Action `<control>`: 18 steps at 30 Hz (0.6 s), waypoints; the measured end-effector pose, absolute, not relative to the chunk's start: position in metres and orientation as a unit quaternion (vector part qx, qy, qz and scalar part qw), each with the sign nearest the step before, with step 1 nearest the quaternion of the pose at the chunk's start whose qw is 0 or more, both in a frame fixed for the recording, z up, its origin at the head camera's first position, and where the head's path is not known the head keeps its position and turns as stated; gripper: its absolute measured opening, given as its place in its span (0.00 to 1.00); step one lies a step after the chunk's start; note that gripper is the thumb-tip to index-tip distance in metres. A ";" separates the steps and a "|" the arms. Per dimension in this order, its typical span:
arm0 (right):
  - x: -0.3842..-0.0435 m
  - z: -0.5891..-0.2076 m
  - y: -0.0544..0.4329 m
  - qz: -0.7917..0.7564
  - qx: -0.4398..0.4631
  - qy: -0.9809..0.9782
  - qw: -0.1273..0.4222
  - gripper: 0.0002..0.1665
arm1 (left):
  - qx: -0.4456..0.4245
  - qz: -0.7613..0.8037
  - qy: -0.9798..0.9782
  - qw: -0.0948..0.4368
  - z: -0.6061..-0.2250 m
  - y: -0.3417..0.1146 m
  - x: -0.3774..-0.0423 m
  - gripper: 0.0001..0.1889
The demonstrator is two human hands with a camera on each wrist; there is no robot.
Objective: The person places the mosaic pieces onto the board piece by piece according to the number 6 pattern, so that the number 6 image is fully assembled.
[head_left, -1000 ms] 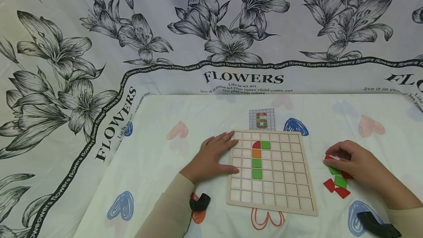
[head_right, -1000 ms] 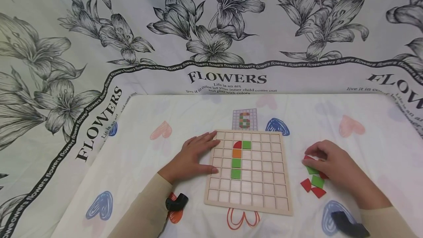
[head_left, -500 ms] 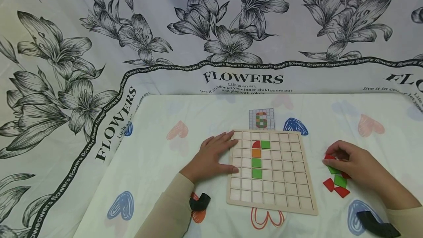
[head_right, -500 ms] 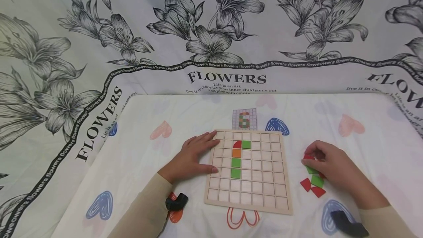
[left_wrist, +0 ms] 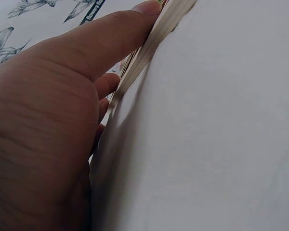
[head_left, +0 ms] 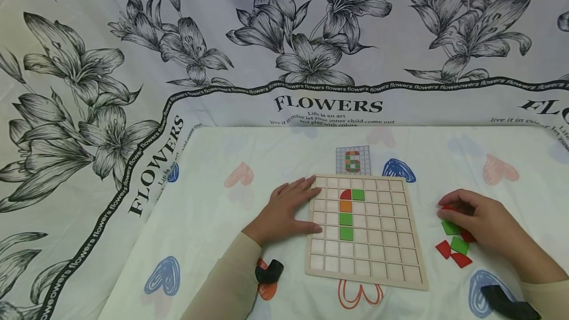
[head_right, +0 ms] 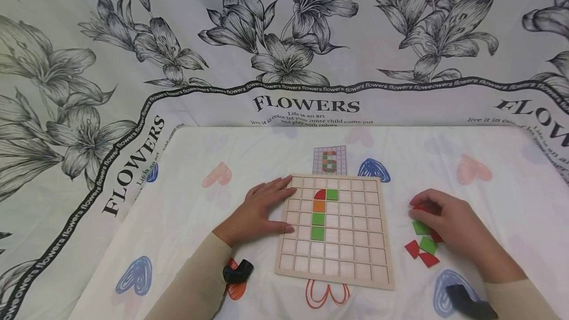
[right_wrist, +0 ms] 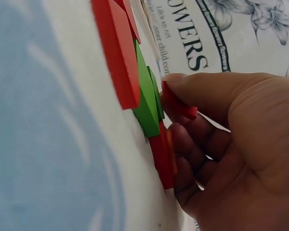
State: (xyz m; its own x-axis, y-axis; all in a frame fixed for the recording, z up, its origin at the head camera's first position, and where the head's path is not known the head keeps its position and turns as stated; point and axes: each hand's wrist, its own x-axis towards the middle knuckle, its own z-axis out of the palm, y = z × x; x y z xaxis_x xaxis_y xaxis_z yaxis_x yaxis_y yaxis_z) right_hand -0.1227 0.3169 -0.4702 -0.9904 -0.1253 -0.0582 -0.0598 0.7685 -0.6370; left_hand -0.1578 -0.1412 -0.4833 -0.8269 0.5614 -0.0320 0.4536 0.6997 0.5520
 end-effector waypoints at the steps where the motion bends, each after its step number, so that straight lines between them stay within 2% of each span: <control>1: -0.123 -0.470 0.317 -0.336 -0.047 0.940 0.044 0.13 | 0.276 0.270 0.917 0.101 -0.483 -0.141 -0.158 0.49; 18: -0.121 -0.467 0.313 -0.372 -0.038 0.927 0.027 0.11 | 0.275 0.269 0.917 0.104 -0.484 -0.143 -0.158 0.49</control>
State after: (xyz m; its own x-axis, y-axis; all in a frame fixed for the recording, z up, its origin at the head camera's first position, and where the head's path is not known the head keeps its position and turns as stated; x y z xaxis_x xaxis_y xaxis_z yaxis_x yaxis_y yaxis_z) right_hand -0.1208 0.3131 -0.4667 -0.9957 -0.0907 -0.0212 -0.0509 0.7203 -0.6918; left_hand -0.1582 -0.1425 -0.4843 -0.8270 0.5606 -0.0418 0.4490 0.7035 0.5509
